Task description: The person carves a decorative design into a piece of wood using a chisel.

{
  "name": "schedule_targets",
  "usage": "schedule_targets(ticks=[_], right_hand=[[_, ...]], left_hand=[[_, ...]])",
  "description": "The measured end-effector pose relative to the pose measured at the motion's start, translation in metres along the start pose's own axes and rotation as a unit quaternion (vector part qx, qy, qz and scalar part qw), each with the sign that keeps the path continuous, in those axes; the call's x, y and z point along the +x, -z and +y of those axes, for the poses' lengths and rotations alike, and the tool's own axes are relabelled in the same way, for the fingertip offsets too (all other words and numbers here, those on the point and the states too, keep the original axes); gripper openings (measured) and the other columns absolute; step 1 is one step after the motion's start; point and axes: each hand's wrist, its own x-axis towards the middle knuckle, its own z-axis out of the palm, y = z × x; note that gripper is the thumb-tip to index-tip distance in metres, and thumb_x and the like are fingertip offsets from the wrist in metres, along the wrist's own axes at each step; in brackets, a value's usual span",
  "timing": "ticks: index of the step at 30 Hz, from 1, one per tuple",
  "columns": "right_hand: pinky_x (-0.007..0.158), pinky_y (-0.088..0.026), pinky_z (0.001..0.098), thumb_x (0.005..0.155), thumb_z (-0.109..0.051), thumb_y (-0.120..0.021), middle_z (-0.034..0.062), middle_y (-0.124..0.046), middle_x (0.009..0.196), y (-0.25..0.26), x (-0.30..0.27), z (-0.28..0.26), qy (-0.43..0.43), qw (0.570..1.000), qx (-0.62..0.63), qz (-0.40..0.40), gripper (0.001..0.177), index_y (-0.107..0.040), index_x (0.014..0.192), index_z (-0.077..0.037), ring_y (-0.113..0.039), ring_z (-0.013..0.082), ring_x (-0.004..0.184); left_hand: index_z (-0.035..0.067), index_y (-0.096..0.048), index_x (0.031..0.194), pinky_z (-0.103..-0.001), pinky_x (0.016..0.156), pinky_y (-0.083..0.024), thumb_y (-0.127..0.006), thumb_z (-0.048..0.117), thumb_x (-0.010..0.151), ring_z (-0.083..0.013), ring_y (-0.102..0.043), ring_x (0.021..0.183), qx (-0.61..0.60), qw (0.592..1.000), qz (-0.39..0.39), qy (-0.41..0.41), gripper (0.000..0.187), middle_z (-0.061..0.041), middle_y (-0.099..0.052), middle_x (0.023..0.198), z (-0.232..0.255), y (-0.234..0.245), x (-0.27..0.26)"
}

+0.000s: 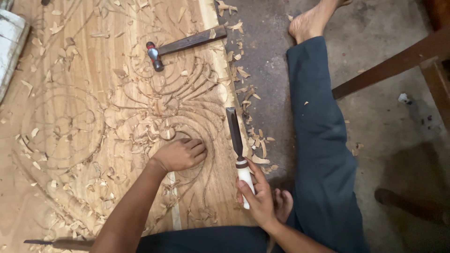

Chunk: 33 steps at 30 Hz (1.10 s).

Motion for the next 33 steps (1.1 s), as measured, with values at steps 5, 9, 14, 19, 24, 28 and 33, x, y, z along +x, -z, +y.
schedule_targets(ticks=[5, 9, 14, 19, 24, 28, 33], right_hand=[[0.05, -0.045, 0.0235, 0.098, -0.011, -0.06, 0.0069, -0.062, 0.086, -0.002, 0.0, 0.007, 0.001, 1.0, -0.007, 0.006, 0.064, -0.034, 0.156, -0.006, -0.056, 0.0104, 0.058], [0.052, -0.046, 0.0233, 0.098, -0.01, -0.06, 0.0066, -0.061, 0.088, -0.005, -0.001, 0.009, -0.003, 1.0, 0.002, 0.007, 0.064, -0.033, 0.156, -0.006, -0.055, 0.0104, 0.059], [0.053, -0.046, 0.0242, 0.098, -0.009, -0.06, 0.0072, -0.061, 0.089, -0.004, -0.002, 0.021, 0.005, 1.0, 0.02, 0.008, 0.065, -0.033, 0.157, -0.006, -0.055, 0.0107, 0.06], [0.052, -0.046, 0.0241, 0.098, -0.011, -0.06, 0.0065, -0.06, 0.09, -0.012, -0.003, 0.019, -0.009, 1.0, -0.007, 0.016, 0.064, -0.033, 0.157, -0.006, -0.055, 0.0105, 0.059], [0.058, -0.048, 0.024, 0.101, -0.013, -0.059, 0.0078, -0.062, 0.089, -0.012, -0.012, 0.032, 0.025, 0.999, -0.02, 0.005, 0.066, -0.03, 0.159, -0.004, -0.057, 0.0105, 0.064], [0.066, -0.051, 0.0248, 0.101, -0.015, -0.058, 0.0083, -0.064, 0.101, -0.017, -0.024, 0.061, 0.05, 0.998, -0.002, 0.038, 0.063, -0.032, 0.156, -0.002, -0.061, 0.0119, 0.074], [0.05, -0.051, 0.0272, 0.097, -0.017, -0.06, 0.007, -0.063, 0.089, -0.036, -0.035, 0.086, -0.007, 0.997, 0.041, 0.06, 0.07, -0.027, 0.157, -0.009, -0.06, 0.0119, 0.059]], left_hand=[[0.004, -0.067, 0.106, -0.031, 0.067, -0.06, -0.06, 0.013, 0.086, -0.0226, -0.071, 0.101, 0.015, 0.999, 0.009, 0.036, 0.024, -0.011, -0.07, 0.106, 0.005, -0.008, -0.003], [0.011, -0.069, 0.107, -0.033, 0.076, -0.061, -0.061, 0.017, 0.096, -0.0197, -0.072, 0.09, -0.152, 0.953, 0.049, 0.256, 0.015, -0.004, -0.073, 0.101, -0.002, -0.031, -0.008], [0.012, -0.071, 0.115, -0.03, 0.074, -0.06, -0.062, 0.021, 0.1, -0.0153, -0.073, 0.087, -0.243, 0.791, 0.259, 0.498, 0.019, -0.003, -0.075, 0.1, 0.007, -0.023, -0.004], [0.016, -0.076, 0.103, -0.04, 0.083, -0.051, -0.074, 0.039, 0.076, -0.0232, -0.068, 0.089, -0.103, 0.916, 0.215, 0.324, 0.036, -0.005, -0.073, 0.1, 0.024, -0.01, 0.007], [0.018, -0.073, 0.092, -0.038, 0.092, -0.052, -0.067, 0.008, 0.088, -0.0219, -0.069, 0.096, -0.18, 0.862, 0.27, 0.39, 0.012, -0.001, -0.071, 0.101, 0.033, -0.037, 0.007], [0.009, -0.047, 0.074, -0.033, 0.062, -0.055, -0.056, 0.017, 0.107, -0.0155, -0.065, 0.069, -0.315, 0.417, 0.606, 0.599, 0.035, -0.007, -0.067, 0.076, -0.038, -0.003, -0.016], [0.004, -0.07, 0.101, -0.035, 0.065, -0.06, -0.05, 0.008, 0.094, -0.0183, -0.068, 0.069, -0.464, 0.536, 0.239, 0.664, 0.022, -0.012, -0.073, 0.081, 0.027, 0.017, -0.051]])
